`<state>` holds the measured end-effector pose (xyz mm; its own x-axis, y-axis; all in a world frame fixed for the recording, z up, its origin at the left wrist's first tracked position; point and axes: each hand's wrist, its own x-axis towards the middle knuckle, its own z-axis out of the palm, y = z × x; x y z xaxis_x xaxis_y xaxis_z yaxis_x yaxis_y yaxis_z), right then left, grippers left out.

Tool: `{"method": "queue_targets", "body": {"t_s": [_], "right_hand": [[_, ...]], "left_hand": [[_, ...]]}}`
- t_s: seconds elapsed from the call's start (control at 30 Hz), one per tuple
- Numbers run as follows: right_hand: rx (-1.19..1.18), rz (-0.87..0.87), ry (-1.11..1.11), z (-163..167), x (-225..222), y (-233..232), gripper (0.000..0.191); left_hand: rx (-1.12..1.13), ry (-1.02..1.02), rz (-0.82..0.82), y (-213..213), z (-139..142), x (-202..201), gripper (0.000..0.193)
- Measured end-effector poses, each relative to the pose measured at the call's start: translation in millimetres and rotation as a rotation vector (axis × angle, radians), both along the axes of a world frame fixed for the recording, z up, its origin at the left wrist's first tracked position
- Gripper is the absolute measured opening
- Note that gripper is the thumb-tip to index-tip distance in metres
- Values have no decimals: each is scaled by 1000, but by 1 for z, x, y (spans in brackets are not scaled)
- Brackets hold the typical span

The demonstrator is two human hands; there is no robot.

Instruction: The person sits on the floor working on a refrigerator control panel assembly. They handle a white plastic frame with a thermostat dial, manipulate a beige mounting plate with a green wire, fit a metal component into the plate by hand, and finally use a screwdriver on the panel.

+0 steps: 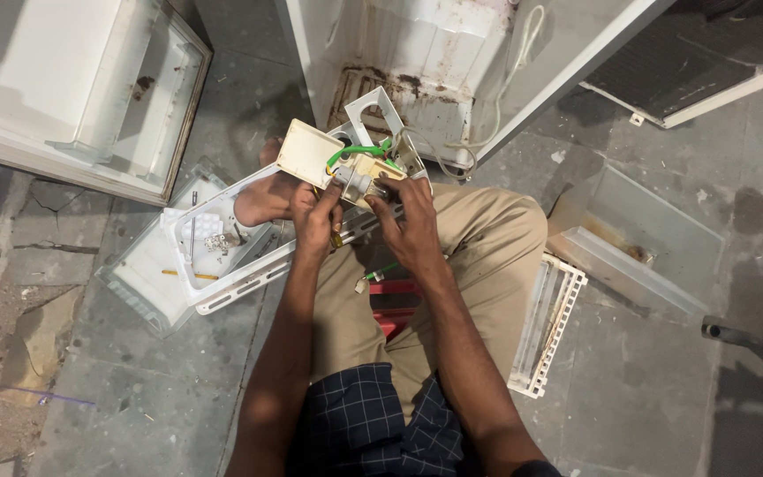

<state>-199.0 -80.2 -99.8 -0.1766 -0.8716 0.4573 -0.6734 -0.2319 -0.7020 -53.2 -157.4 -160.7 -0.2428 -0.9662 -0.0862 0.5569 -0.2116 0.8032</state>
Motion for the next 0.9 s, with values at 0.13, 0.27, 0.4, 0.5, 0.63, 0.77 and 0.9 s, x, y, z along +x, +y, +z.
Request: {"method": "queue_targets", "body": {"t_s": [0.13,0.27,0.4,0.5,0.63,0.77,0.9], "right_hand": [[-17,-30,75,-9,-2,-1,23],[43,-104,121,-12,1,-2,19],[-40,-47,77,-4,3,0,15],[1,-50,65,3,4,0,15],[-15,-55,52,6,6,0,22],[-55,-42,-29,5,6,0,33],[-133,11,-3,3,4,0,35]], "left_hand": [[-15,-31,-16,2,3,-1,19],[3,-64,-44,3,5,0,19],[-23,-38,-30,3,3,1,20],[-9,-52,-21,2,0,0,20],[38,0,-6,-1,-2,-1,17],[106,156,-27,-1,2,2,27],[-92,-79,-110,1,4,-1,48]]}}
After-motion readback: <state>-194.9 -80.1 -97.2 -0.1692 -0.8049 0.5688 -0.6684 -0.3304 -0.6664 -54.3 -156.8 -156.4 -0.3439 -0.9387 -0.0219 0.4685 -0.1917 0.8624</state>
